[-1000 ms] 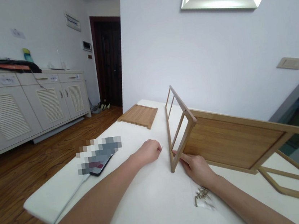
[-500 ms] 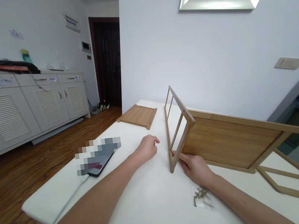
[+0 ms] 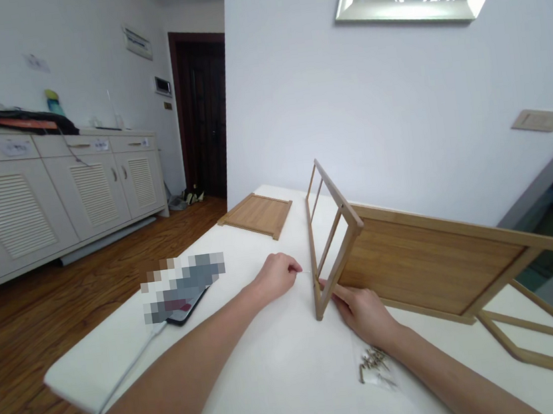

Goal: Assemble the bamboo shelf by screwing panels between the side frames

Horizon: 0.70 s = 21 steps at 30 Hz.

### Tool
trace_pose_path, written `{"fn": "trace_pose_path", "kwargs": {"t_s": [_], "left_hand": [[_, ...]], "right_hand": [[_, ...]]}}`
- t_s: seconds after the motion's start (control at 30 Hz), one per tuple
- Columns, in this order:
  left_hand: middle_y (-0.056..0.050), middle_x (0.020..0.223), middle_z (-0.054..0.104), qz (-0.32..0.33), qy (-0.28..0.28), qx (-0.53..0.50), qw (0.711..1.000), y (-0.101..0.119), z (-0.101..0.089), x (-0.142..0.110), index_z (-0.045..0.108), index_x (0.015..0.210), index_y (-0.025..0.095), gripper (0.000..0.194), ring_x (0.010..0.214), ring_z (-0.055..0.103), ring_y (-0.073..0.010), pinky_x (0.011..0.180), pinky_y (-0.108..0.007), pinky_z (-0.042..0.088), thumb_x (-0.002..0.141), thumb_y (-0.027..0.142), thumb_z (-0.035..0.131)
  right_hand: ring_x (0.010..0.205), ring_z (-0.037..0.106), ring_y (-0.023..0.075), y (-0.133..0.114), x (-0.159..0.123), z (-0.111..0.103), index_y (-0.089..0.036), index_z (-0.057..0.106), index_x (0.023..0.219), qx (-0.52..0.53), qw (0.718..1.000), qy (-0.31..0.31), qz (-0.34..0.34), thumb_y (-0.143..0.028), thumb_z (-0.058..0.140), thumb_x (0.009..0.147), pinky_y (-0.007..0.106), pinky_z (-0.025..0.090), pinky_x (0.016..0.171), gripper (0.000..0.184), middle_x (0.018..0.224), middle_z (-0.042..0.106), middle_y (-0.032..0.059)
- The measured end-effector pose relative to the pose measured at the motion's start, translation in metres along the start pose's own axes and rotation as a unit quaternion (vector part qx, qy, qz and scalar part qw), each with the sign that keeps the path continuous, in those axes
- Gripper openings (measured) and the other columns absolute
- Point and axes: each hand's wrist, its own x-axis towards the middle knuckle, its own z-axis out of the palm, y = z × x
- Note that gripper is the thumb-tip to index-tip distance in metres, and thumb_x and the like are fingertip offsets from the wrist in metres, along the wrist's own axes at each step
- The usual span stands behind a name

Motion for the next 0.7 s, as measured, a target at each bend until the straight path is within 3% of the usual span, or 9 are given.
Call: {"fn": "trace_pose_path", "kwargs": {"t_s": [0.27,0.7], "left_hand": [[-0.006,0.093,0.075,0.027,-0.033,0.017,0.999,0.003,0.008,-0.002,0.077,0.088,0.018,0.029,0.089,0.067,-0.0183,0.086,-0.028,0.049,0.078,0.009,0.051],[-0.007,0.089,0.073,0.028,-0.07,0.033,0.997,-0.001,0.011,0.0,0.074,0.088,0.016,0.025,0.086,0.065,-0.019,0.079,-0.027,0.049,0.083,0.013,0.049]], "right_hand": [[0.079,0.071,0.0186,-0.001,0.0,-0.001,-0.028,0.046,0.14,-0.007,1.0,-0.001,-0.003,-0.021,0.038,0.094,0.024,0.05,0.065,0.047,0.096,0.076,0.0032],[0.082,0.072,0.0183,0.002,0.0,0.002,-0.028,0.046,0.14,-0.007,1.0,0.006,-0.01,-0.02,0.039,0.093,0.024,0.052,0.067,0.048,0.1,0.075,0.0037]]}}
